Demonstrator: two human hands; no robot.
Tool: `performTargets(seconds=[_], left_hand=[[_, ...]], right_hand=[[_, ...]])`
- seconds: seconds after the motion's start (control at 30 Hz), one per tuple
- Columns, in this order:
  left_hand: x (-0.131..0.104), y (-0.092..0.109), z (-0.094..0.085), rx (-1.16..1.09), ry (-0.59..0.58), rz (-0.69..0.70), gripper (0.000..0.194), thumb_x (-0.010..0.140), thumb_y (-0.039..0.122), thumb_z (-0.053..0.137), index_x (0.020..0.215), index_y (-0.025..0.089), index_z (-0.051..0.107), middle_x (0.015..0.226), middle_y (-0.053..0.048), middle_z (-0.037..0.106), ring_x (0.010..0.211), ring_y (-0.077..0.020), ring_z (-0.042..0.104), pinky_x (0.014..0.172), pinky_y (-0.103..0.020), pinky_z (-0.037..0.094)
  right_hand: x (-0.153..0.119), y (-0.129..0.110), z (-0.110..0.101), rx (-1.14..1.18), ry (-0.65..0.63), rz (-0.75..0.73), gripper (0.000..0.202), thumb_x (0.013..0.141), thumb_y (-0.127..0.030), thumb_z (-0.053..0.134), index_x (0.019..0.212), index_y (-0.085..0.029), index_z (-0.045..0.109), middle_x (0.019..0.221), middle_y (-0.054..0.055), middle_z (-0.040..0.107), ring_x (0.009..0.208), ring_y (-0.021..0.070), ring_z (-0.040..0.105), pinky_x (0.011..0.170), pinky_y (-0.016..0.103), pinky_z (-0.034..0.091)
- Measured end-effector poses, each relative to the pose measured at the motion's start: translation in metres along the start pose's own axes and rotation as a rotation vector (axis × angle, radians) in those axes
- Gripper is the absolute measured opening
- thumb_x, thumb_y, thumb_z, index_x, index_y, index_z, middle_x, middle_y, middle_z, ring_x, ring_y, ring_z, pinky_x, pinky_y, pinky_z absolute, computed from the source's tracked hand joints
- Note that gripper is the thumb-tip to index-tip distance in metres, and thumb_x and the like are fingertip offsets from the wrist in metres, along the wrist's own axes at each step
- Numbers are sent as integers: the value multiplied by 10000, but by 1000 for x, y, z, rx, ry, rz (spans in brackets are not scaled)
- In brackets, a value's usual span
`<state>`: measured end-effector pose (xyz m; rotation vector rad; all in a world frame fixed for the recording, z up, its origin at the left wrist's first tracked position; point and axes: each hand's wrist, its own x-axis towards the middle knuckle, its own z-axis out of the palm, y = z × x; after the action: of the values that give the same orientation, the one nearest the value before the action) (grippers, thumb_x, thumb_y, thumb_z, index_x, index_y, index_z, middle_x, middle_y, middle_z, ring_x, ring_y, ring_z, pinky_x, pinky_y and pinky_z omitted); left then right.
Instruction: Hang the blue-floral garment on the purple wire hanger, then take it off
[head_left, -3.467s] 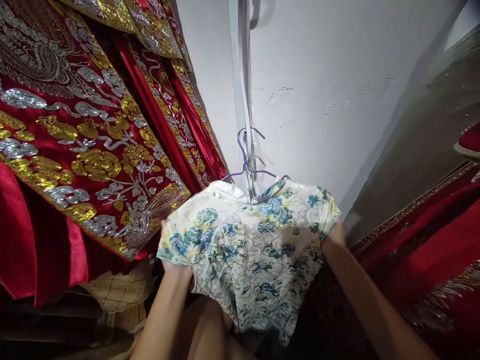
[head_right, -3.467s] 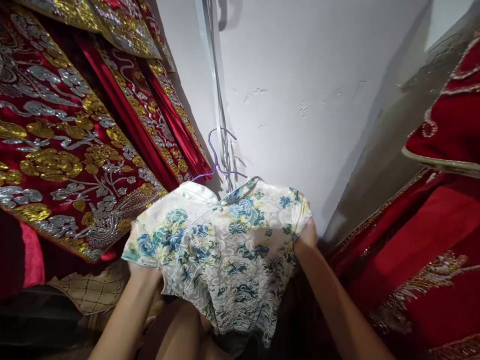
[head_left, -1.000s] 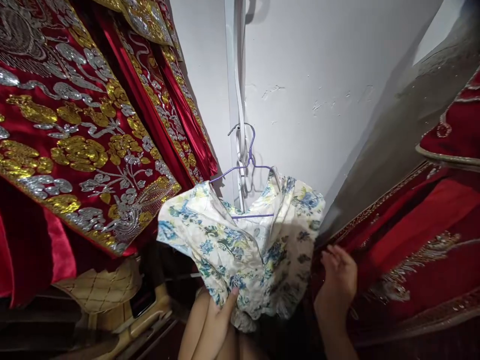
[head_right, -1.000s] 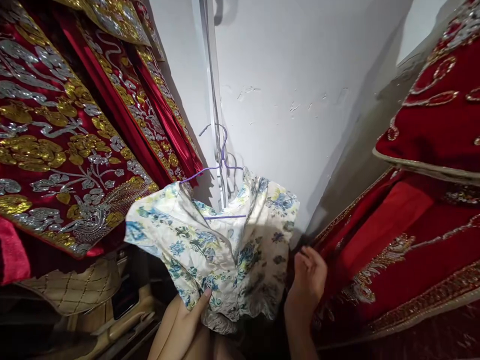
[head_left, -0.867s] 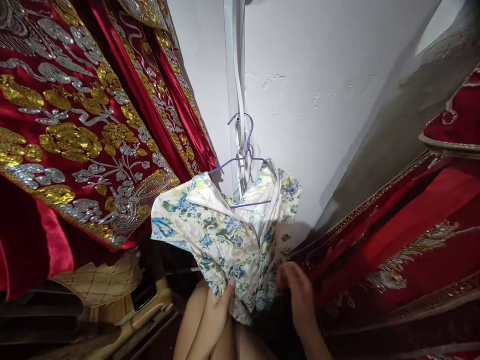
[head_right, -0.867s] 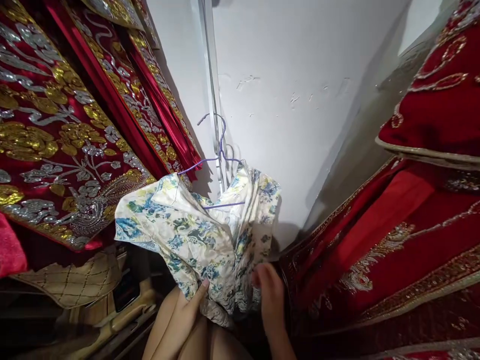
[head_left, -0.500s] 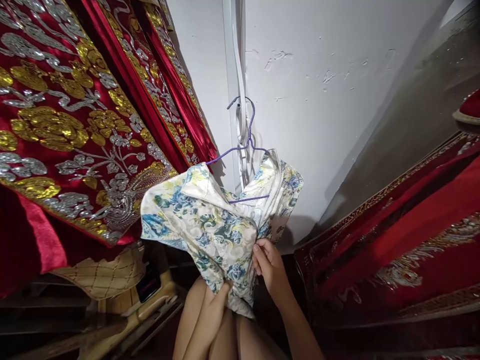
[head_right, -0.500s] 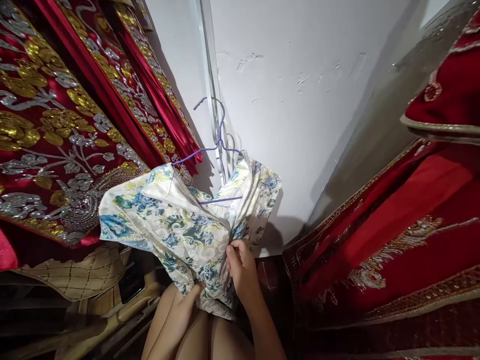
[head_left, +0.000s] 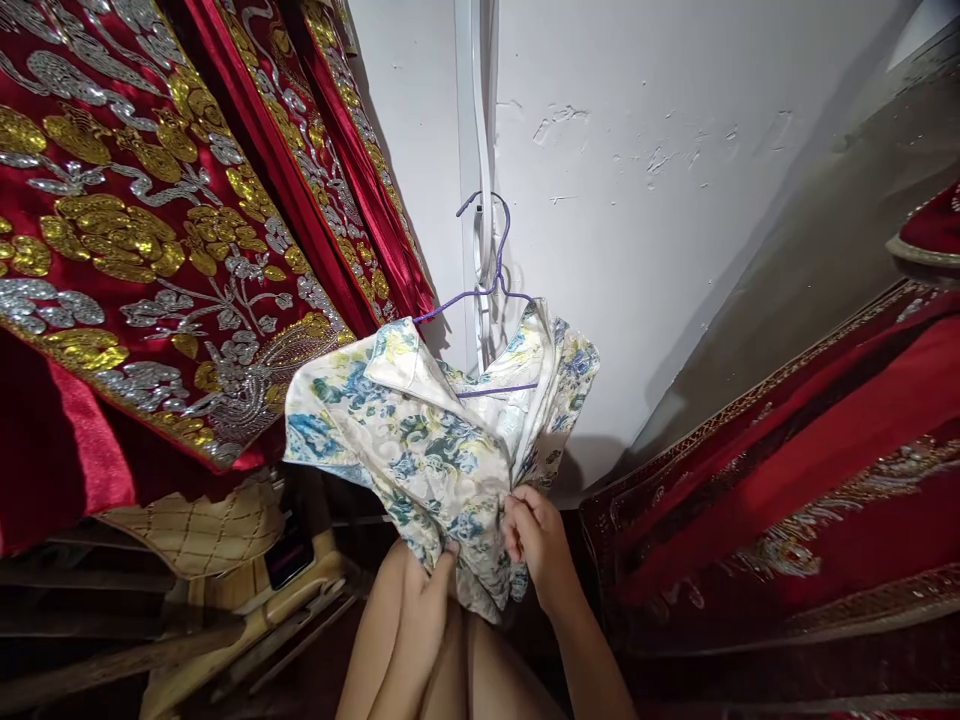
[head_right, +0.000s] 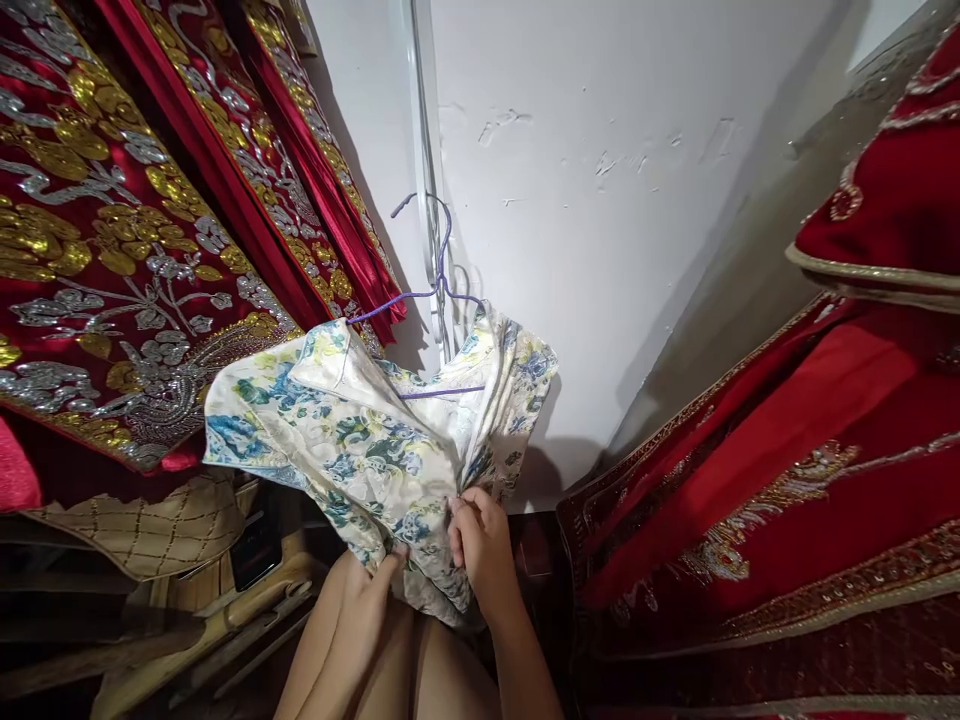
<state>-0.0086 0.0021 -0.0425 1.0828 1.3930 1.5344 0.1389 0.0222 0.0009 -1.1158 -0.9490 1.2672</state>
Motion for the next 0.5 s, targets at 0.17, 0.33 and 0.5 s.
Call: performTargets(seconds=[0.17, 0.33, 0.5], left_hand=[[-5, 5, -5, 219, 256, 626, 627, 778, 236, 781, 1335, 259, 491, 1384, -117, 482, 1322, -300, 486, 1115, -463, 405], [-3, -5, 4, 203, -214, 449, 491, 886, 238, 669, 1341, 216, 486, 1128, -96, 638, 1017, -221, 651, 888, -356, 538], [6, 5, 14, 257, -315, 383, 148, 965, 277, 506, 852, 191, 548, 747, -9, 586, 725, -163, 586, 659, -255, 464]], right_hand=[[-24, 8, -10, -27, 21, 52, 310, 809, -353, 593, 582, -221, 427, 405, -81, 428, 357, 53, 315, 426, 217, 270], [-30, 7, 8, -51, -73, 125, 258, 774, -381, 632, 633, -210, 499, 400, -64, 488, 327, 61, 315, 389, 218, 232], [-30, -5, 28, -19, -100, 75, 300, 761, -427, 681, 633, -189, 550, 416, -39, 527, 334, 67, 353, 384, 215, 237]])
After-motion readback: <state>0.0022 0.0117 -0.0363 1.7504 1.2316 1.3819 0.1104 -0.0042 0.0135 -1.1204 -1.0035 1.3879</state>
